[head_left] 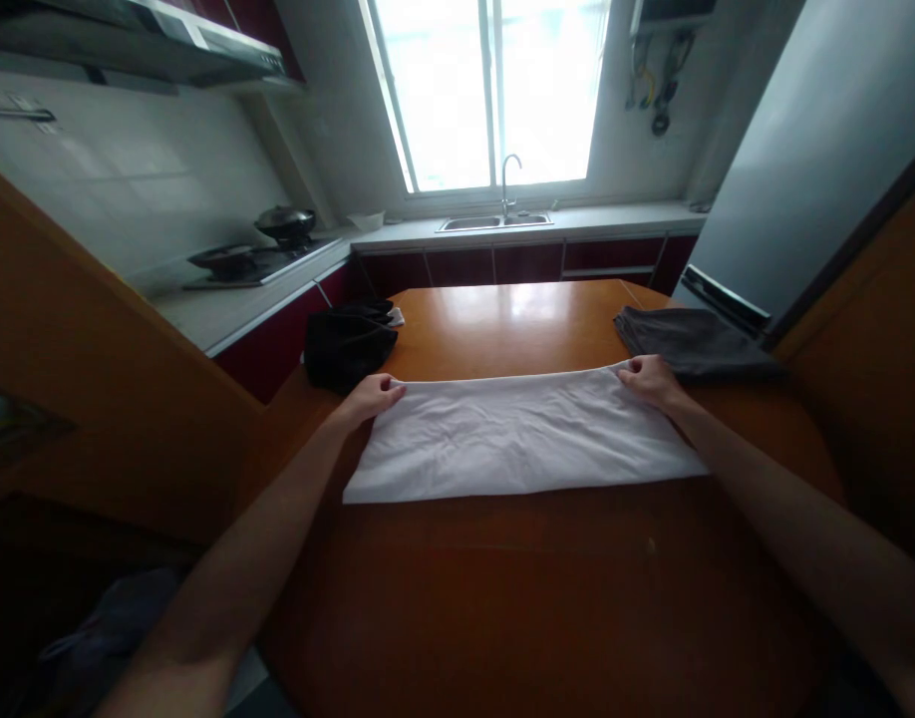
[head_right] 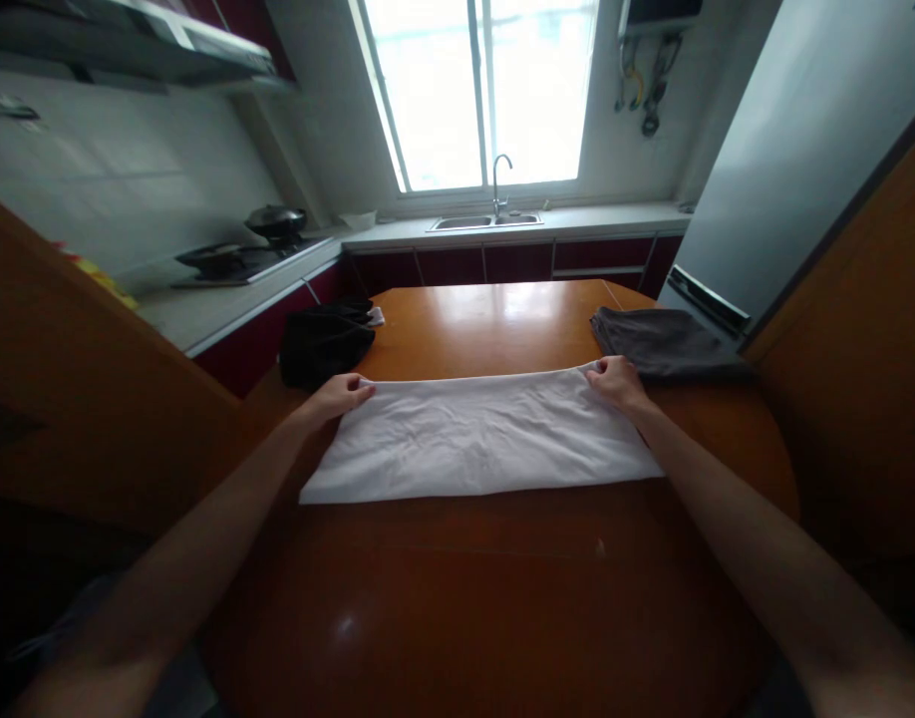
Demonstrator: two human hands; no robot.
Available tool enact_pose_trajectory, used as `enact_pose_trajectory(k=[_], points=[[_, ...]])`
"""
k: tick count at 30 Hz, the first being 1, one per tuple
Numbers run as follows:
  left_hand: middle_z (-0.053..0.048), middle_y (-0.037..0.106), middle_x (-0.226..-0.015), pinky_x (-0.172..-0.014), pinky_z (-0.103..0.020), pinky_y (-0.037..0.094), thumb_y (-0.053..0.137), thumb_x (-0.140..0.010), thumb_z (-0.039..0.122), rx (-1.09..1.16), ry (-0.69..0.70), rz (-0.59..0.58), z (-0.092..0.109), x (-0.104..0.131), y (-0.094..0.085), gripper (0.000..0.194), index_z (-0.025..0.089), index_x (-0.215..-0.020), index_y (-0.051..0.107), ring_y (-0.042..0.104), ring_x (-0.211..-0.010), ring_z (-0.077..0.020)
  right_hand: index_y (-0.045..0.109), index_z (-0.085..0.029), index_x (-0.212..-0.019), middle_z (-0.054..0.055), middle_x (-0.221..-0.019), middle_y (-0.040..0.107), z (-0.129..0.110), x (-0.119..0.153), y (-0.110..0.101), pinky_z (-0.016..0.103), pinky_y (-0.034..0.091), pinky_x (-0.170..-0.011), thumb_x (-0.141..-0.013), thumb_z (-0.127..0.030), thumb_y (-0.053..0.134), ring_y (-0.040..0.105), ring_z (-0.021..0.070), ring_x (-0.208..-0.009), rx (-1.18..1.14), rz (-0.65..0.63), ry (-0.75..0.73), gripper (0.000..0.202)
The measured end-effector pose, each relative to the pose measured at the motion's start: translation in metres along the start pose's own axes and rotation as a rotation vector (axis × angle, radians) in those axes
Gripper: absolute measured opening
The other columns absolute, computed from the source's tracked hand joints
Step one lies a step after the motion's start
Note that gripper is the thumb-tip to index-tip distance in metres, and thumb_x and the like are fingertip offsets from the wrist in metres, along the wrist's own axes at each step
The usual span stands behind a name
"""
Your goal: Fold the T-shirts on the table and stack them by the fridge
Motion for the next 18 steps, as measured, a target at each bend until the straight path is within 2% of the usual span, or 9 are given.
enact_pose_trajectory(k=[4, 8, 12, 16, 18], points=[[-0.001, 0.061, -0.061, -0.049, -0.023, 0.034, 0.08, -0.057, 0.061, -0.003, -0.032, -0.028, -0.008, -0.005, -0.001, 0.049, 0.015, -0.071, 0.068, 0.049, -0.053, -0.0133, 0.068, -0.018, -0.072, 0.009, -0.075, 0.072, 0.007, -0.006, 0.004, 0.028, 0.046, -0.062, -0.079, -0.038, 0.068, 0.067, 0.0229, -0.072, 0.068, 0.002, 0.01, 0.021], [-0.001, 0.061, -0.059, -0.048, -0.023, 0.033, 0.08, -0.057, 0.058, -0.09, -0.037, 0.005, -0.008, -0.006, -0.002, 0.045, 0.016, -0.068, 0.069, 0.05, -0.053, -0.0139, 0.07, -0.019, -0.074, 0.012, -0.08, 0.074, 0.007, -0.008, 0.005, 0.029, 0.049, -0.066, -0.079, -0.035, 0.069, 0.069, 0.0245, -0.076, 0.178, -0.016, 0.027, 0.017], [-0.001, 0.06, -0.054, -0.046, -0.024, 0.032, 0.084, -0.051, 0.056, -0.077, -0.122, -0.05, -0.002, -0.009, -0.004, 0.045, 0.015, -0.062, 0.069, 0.048, -0.05, -0.0137, 0.072, -0.018, -0.074, 0.013, -0.084, 0.075, -0.002, -0.011, 0.003, 0.03, 0.05, -0.068, -0.075, -0.03, 0.071, 0.07, 0.0262, -0.081, 0.183, -0.041, 0.033, 0.012], [-0.004, 0.066, -0.06, -0.049, -0.024, 0.037, 0.09, -0.042, 0.052, 0.057, -0.23, -0.141, 0.004, -0.013, -0.01, 0.047, 0.014, -0.063, 0.072, 0.052, -0.054, -0.0148, 0.071, -0.016, -0.067, 0.01, -0.071, 0.071, -0.01, -0.012, -0.002, 0.029, 0.047, -0.06, -0.067, -0.023, 0.073, 0.068, 0.0247, -0.072, 0.073, -0.11, 0.128, 0.007], [-0.005, 0.068, -0.063, -0.05, -0.024, 0.038, 0.091, -0.04, 0.051, 0.114, -0.232, -0.16, 0.005, -0.013, -0.013, 0.049, 0.014, -0.065, 0.073, 0.054, -0.055, -0.0149, 0.07, -0.015, -0.065, 0.008, -0.064, 0.068, -0.012, -0.011, -0.004, 0.028, 0.045, -0.054, -0.064, -0.021, 0.075, 0.064, 0.0219, -0.063, -0.04, -0.142, 0.175, 0.007]])
Point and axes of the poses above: each hand's wrist, its own x-axis away from the middle knuckle, its own y-axis out of the palm, z = x × y, the point moved 5 cm from there along -x, towards the middle knuckle
